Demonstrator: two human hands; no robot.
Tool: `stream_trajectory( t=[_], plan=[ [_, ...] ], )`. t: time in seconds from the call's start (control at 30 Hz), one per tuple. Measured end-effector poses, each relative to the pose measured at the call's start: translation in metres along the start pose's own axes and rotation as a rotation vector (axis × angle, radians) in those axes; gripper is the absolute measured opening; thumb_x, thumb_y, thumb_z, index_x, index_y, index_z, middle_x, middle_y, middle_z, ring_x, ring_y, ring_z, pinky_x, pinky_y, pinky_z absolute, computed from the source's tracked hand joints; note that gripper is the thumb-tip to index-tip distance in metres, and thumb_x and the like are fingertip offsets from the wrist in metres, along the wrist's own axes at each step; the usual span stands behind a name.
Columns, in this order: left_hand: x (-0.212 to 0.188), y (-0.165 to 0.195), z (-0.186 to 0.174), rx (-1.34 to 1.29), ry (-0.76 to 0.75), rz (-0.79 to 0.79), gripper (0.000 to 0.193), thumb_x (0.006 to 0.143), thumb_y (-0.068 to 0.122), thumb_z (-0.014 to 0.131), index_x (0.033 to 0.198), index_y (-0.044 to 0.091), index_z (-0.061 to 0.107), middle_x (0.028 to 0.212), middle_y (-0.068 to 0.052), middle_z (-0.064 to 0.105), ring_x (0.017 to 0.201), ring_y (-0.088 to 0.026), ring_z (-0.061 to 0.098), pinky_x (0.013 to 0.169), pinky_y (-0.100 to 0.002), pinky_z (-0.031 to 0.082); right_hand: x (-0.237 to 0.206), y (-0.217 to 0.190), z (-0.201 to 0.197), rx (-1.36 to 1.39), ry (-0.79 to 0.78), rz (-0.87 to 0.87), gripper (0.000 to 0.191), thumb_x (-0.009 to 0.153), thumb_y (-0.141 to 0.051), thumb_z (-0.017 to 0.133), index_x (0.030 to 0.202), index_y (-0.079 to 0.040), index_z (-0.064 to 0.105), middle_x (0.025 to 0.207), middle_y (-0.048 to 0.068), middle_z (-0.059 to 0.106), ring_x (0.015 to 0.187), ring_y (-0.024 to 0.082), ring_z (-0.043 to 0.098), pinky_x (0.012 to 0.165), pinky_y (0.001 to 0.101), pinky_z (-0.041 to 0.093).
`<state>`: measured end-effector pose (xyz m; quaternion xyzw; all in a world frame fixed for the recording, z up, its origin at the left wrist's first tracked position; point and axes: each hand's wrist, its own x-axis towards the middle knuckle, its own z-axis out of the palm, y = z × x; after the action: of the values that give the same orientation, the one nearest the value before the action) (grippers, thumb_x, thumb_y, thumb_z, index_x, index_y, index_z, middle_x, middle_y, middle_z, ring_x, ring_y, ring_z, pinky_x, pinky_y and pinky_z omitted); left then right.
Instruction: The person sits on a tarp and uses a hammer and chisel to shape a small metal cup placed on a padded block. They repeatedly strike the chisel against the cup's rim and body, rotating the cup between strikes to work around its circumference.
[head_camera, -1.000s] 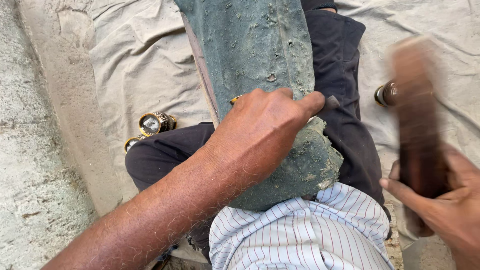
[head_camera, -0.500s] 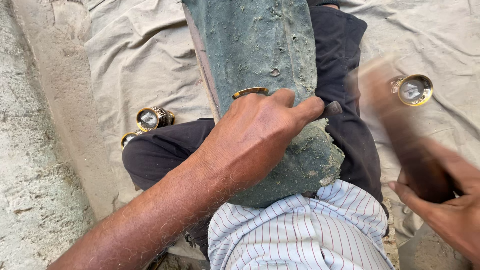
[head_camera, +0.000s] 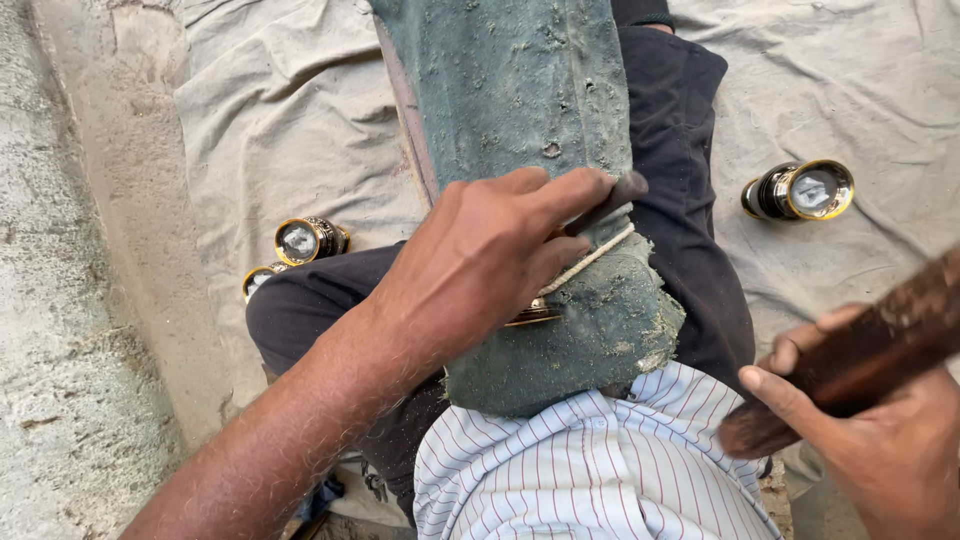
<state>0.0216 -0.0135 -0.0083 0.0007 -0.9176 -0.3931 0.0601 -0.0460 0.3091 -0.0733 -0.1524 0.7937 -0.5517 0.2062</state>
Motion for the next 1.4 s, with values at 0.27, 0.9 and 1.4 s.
stream_trajectory(
  t=[0.27, 0.9, 1.4],
  plan=[
    [0.014, 0.006, 0.002, 0.186, -0.12, -0.059, 0.032, 0.09, 0.011, 0.074, 0.12, 0.011, 0.065, 0.085, -0.018, 0.072, 0.079, -0.038, 0.074, 0.066, -0.05, 0.059, 0.018, 0.012, -0.008, 0.152, -0.163, 0.041, 0.059, 0.085, 0.004, 0.078, 0.137, 0.002, 0.049, 0.098, 0.013, 0.068, 0.095, 0.02, 0.072, 0.079, 0.0362, 0.065],
    [-0.001, 0.007, 0.008, 0.308, -0.082, -0.023, 0.028, 0.094, 0.006, 0.066, 0.122, 0.01, 0.062, 0.078, -0.011, 0.061, 0.066, -0.029, 0.07, 0.053, -0.044, 0.057, 0.05, -0.01, -0.019, -0.517, -0.165, 0.185, 0.054, 0.079, -0.006, 0.089, 0.128, 0.0, 0.069, 0.088, 0.019, 0.07, 0.07, 0.028, 0.073, 0.061, 0.0409, 0.061],
    [-0.014, 0.001, 0.012, 0.225, 0.034, 0.028, 0.024, 0.097, 0.014, 0.069, 0.12, 0.013, 0.063, 0.083, -0.008, 0.06, 0.071, -0.027, 0.067, 0.058, -0.043, 0.055, 0.033, -0.021, -0.014, -0.477, -0.09, 0.075, 0.035, 0.083, -0.002, 0.085, 0.113, 0.004, 0.067, 0.084, 0.015, 0.068, 0.068, 0.023, 0.07, 0.062, 0.0348, 0.058]
  ],
)
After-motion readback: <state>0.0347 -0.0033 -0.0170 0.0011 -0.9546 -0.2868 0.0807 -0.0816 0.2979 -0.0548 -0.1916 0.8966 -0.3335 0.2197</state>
